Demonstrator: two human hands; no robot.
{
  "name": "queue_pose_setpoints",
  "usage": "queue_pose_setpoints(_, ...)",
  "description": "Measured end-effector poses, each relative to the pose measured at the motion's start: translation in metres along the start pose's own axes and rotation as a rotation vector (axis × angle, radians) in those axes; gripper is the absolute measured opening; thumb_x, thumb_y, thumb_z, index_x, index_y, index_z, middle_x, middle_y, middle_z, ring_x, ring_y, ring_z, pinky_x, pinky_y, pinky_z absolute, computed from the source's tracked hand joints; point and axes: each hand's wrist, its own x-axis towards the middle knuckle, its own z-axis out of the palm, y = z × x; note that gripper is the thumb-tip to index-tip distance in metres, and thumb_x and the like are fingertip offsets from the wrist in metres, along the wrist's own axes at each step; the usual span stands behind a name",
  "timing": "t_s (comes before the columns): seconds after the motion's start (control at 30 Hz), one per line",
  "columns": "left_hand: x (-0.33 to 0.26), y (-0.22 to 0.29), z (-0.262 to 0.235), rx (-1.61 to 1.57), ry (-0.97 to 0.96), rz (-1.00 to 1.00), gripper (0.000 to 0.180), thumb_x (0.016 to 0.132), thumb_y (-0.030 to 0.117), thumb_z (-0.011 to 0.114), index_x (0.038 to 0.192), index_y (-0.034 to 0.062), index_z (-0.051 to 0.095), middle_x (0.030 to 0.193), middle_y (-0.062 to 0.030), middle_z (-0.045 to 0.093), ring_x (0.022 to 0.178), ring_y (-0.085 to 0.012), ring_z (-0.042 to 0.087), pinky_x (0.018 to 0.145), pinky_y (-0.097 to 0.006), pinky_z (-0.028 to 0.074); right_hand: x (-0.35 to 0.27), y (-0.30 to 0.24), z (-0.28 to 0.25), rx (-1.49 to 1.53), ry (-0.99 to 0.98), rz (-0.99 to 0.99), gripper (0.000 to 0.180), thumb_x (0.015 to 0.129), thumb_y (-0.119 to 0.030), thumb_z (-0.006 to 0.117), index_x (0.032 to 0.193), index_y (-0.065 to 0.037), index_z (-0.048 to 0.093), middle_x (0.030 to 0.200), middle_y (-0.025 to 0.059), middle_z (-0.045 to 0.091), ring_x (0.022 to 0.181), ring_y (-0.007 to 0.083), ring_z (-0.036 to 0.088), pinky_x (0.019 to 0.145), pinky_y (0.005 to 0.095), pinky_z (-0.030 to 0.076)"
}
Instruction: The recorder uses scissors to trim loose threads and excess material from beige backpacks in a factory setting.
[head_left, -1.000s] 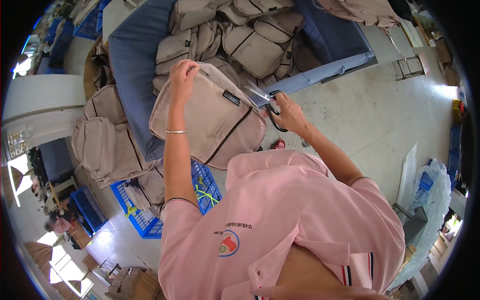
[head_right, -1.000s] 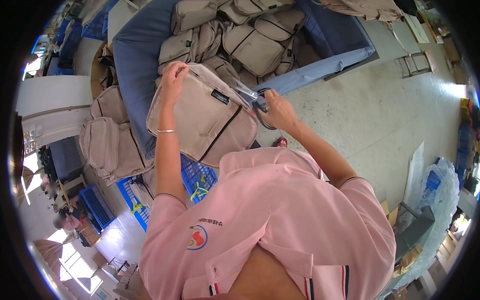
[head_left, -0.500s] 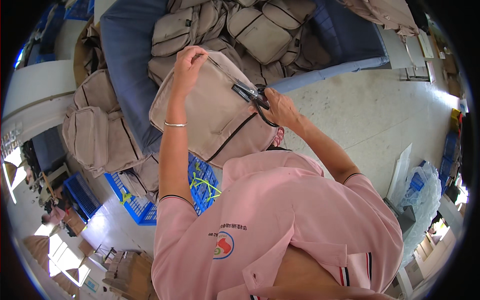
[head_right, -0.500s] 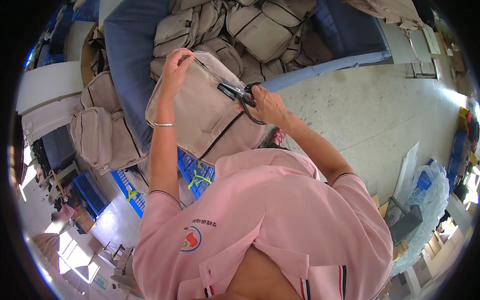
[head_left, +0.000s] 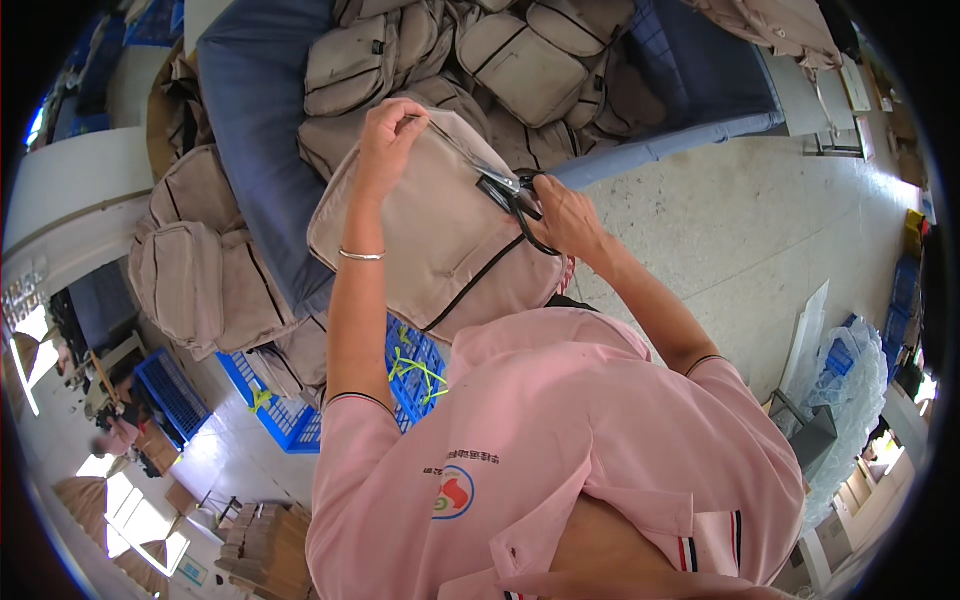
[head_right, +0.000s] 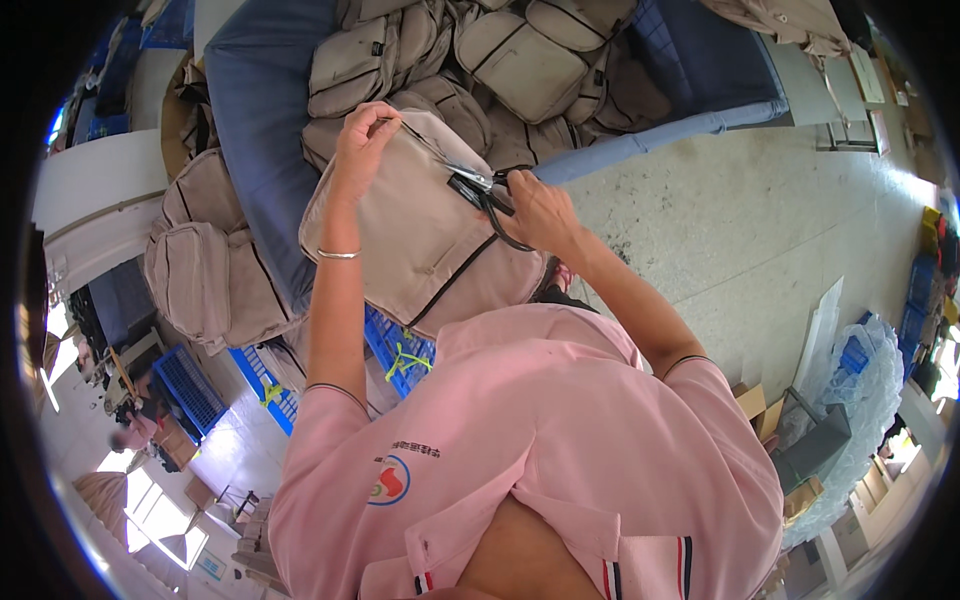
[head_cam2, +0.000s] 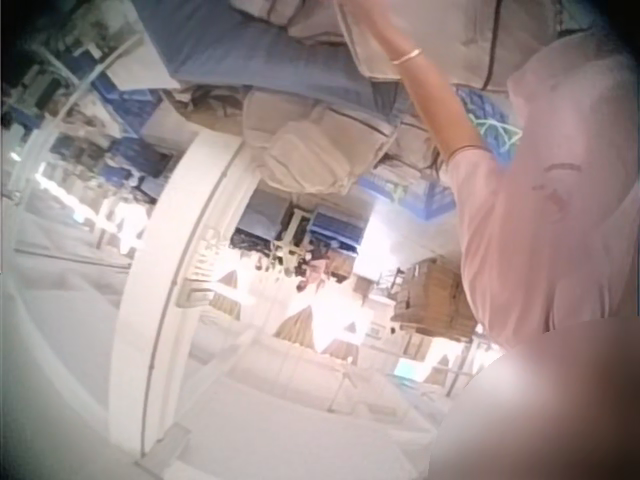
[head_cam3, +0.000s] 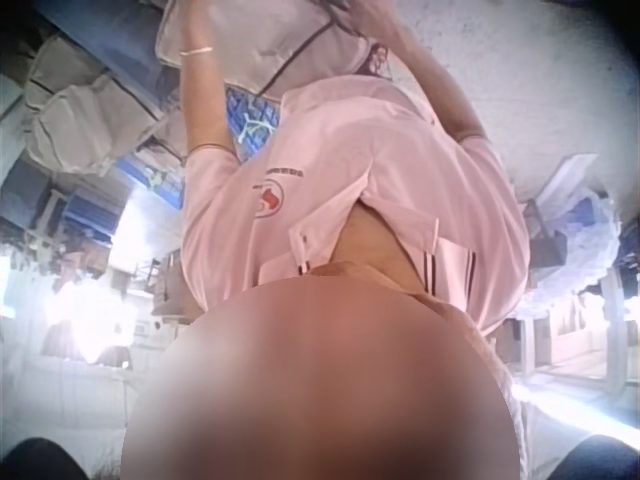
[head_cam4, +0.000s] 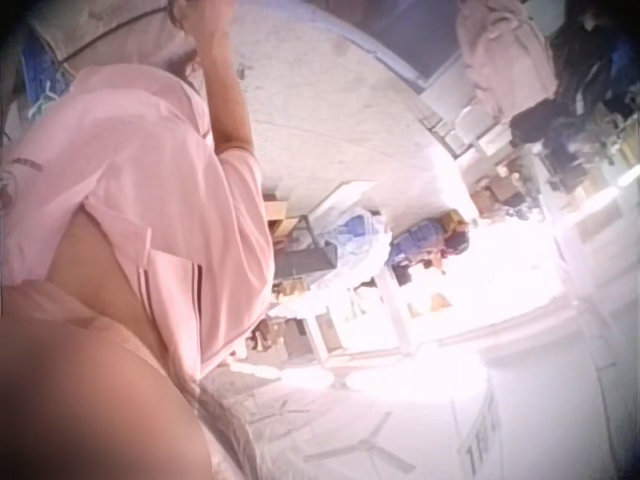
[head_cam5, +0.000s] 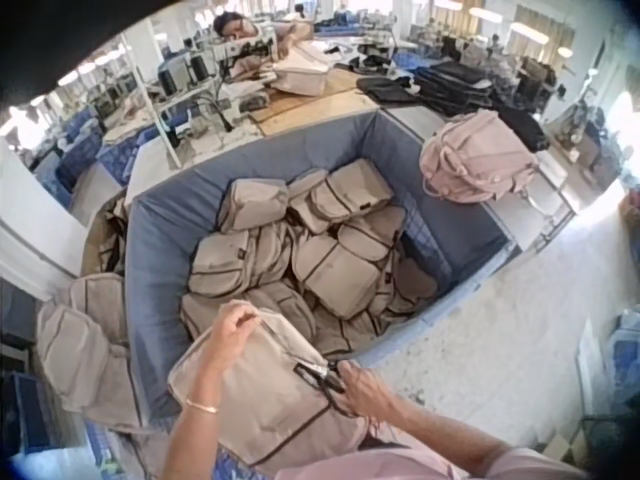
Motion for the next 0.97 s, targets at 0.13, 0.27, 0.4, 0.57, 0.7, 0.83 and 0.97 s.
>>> queue_pose_setpoints(0.13,0.000,-0.004,0.002,0.006,0.021,0.014,0.008,0.088,0.006,0.069,0.091,-0.0003,0.066,0.093,-0.0046,0.063,0.077,-0.0126,0.055,0.071,-0.025,0.046,0.009,-0.005,0.004,-0.002,-0.057,0.044,0.059,0.085,-0.057,0.067,0.090,0.000,0.054,0.084,0.0219,0.064,0.079,0.0440,0.064,0.067,0.0496,0.050)
queue_pose_setpoints(0.27,0.001,-0.009,0.002,0.034,0.022,0.023,0.009,0.089,0.009,0.068,0.093,0.0006,0.068,0.095,-0.0050,0.064,0.079,-0.0127,0.056,0.071,-0.025,0.047,0.006,0.000,0.018,0.107,0.007,0.073,0.057,0.085,-0.055,0.069,0.083,0.000,0.054,0.076,0.0218,0.062,0.075,0.0448,0.061,0.066,0.0489,0.047)
queue_pose_setpoints(0.4,0.005,-0.015,-0.013,-0.035,0.072,-0.022,0.014,0.093,0.014,0.066,0.100,0.0022,0.070,0.098,-0.0043,0.066,0.082,-0.0120,0.057,0.074,-0.025,0.047,-0.003,0.005,0.018,0.151,0.028,0.164,0.057,0.087,-0.056,0.067,0.082,0.000,0.055,0.072,0.0212,0.060,0.069,0.0414,0.058,0.064,0.0457,0.046)
queue_pose_setpoints(0.57,-0.011,-0.085,-0.095,0.071,0.050,-0.408,0.044,0.100,0.039,0.057,0.119,0.0015,0.069,0.116,-0.0071,0.068,0.098,-0.0170,0.062,0.091,-0.028,0.046,-0.021,0.033,0.018,0.362,0.113,0.357,0.059,0.090,-0.056,0.064,0.080,0.001,0.054,0.071,0.0263,0.059,0.076,0.0476,0.060,0.065,0.0471,0.046)
queue_pose_setpoints(0.7,-0.037,-0.108,-0.110,-0.150,-0.073,-0.904,0.060,0.097,0.055,0.055,0.120,0.0007,0.069,0.121,-0.0098,0.068,0.107,-0.0188,0.061,0.097,-0.029,0.044,-0.038,0.026,0.014,0.487,0.042,0.335,0.060,0.090,-0.057,0.063,0.083,0.002,0.054,0.072,0.0269,0.059,0.076,0.0486,0.060,0.066,0.0483,0.046)
queue_pose_setpoints(0.83,-0.038,-0.094,-0.100,-0.166,0.000,-0.756,0.069,0.092,0.063,0.057,0.120,0.0006,0.069,0.119,-0.0086,0.068,0.109,-0.0177,0.059,0.099,-0.029,0.042,-0.042,0.021,0.026,0.138,0.071,0.225,0.064,0.089,-0.061,0.061,0.090,0.002,0.054,0.086,0.0259,0.063,0.081,0.0445,0.064,0.070,0.0494,0.049)
queue_pose_setpoints(0.97,-0.042,-0.086,-0.098,0.027,-0.095,-0.581,0.067,0.089,0.060,0.064,0.121,0.0014,0.069,0.118,-0.0084,0.068,0.111,-0.0184,0.059,0.102,-0.030,0.041,-0.018,0.012,0.007,0.117,-0.016,0.174,0.062,0.087,-0.058,0.066,0.099,0.002,0.054,0.093,0.0246,0.064,0.089,0.0452,0.062,0.074,0.0494,0.048)
